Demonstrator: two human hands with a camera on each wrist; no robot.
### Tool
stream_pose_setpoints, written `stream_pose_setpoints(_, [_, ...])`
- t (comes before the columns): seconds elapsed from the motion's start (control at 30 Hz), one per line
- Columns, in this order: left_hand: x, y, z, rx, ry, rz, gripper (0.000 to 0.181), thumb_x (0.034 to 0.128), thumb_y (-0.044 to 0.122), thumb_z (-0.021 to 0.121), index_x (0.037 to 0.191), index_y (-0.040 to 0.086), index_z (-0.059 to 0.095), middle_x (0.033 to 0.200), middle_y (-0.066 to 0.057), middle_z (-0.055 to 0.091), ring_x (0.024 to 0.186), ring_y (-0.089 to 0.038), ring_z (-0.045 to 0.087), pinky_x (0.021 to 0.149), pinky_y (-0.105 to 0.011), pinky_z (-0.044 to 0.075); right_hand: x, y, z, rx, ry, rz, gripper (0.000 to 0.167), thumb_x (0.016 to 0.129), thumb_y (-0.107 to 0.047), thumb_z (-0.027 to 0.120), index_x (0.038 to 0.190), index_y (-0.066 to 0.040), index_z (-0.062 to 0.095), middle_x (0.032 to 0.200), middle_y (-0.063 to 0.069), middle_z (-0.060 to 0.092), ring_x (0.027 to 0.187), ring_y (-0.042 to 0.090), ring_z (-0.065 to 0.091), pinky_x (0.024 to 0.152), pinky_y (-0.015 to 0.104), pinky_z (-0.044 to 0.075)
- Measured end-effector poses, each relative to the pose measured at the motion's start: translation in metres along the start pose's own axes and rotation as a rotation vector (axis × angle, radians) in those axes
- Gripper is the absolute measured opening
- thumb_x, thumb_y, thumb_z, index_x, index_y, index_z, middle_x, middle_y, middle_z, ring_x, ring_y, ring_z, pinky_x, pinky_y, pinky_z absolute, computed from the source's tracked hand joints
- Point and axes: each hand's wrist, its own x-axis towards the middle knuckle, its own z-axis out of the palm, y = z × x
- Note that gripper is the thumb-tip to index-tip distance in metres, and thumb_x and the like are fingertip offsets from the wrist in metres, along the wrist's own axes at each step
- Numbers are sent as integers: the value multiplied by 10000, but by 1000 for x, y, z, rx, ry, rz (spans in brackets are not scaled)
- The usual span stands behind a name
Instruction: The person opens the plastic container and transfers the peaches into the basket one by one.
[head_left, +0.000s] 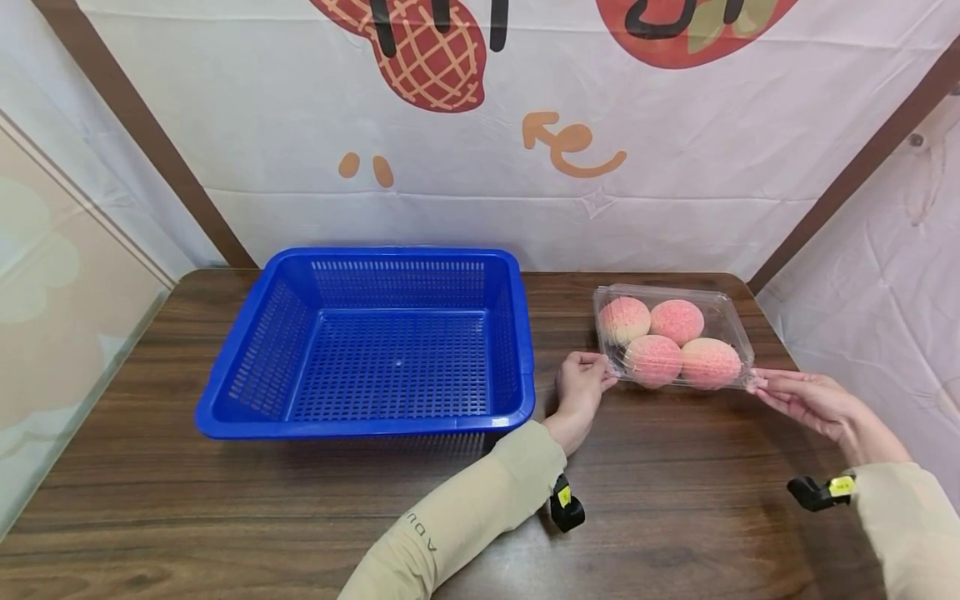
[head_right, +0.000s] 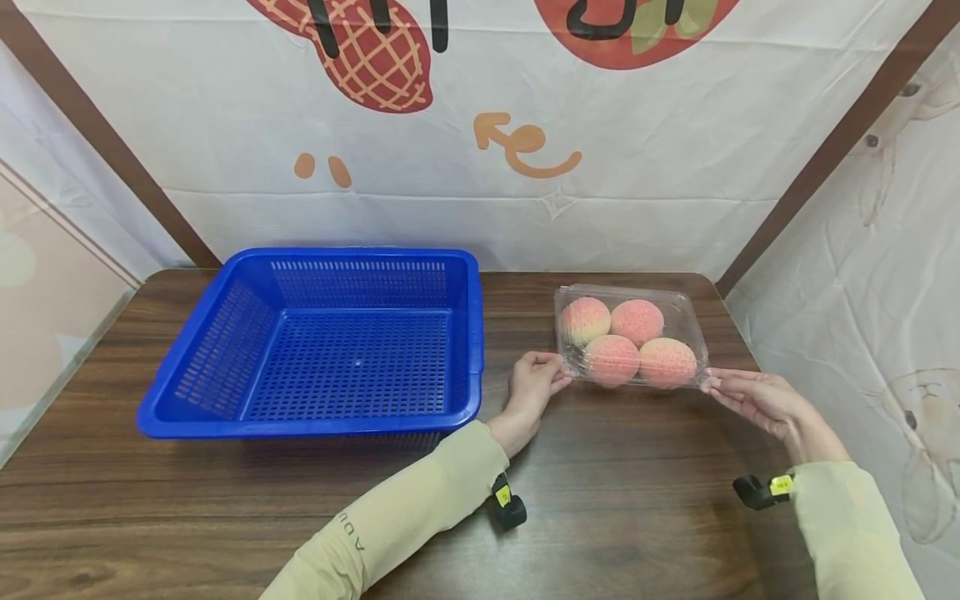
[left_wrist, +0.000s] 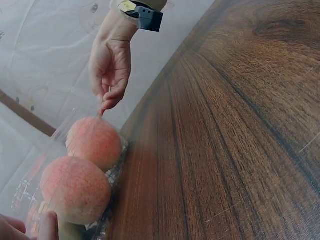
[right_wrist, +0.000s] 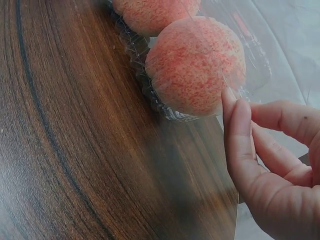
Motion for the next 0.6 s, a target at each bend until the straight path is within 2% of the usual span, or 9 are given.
stream_pose_setpoints(0.23, [0, -1, 0, 8, 1, -12, 61, 875, -8, 540, 897, -63, 558, 782, -176, 613, 699, -206, 629, 665, -279, 552, 0, 1, 1, 0, 43, -18, 462, 937, 134, 202, 1092, 57, 630, 1084, 160, 642, 1018, 215, 614, 889, 274, 471])
stream_pose_setpoints(0.6, [1, -1, 0, 3, -3, -14, 71, 874, -9, 542, 904, -71, 559, 782, -180, 615, 716, -236, 641, 673, -286, 552, -1, 2, 2, -17, 70, -20, 444, 959, 77, 218, 1079, 42, 645, 1063, 148, 652, 1001, 204, 622, 874, 266, 481])
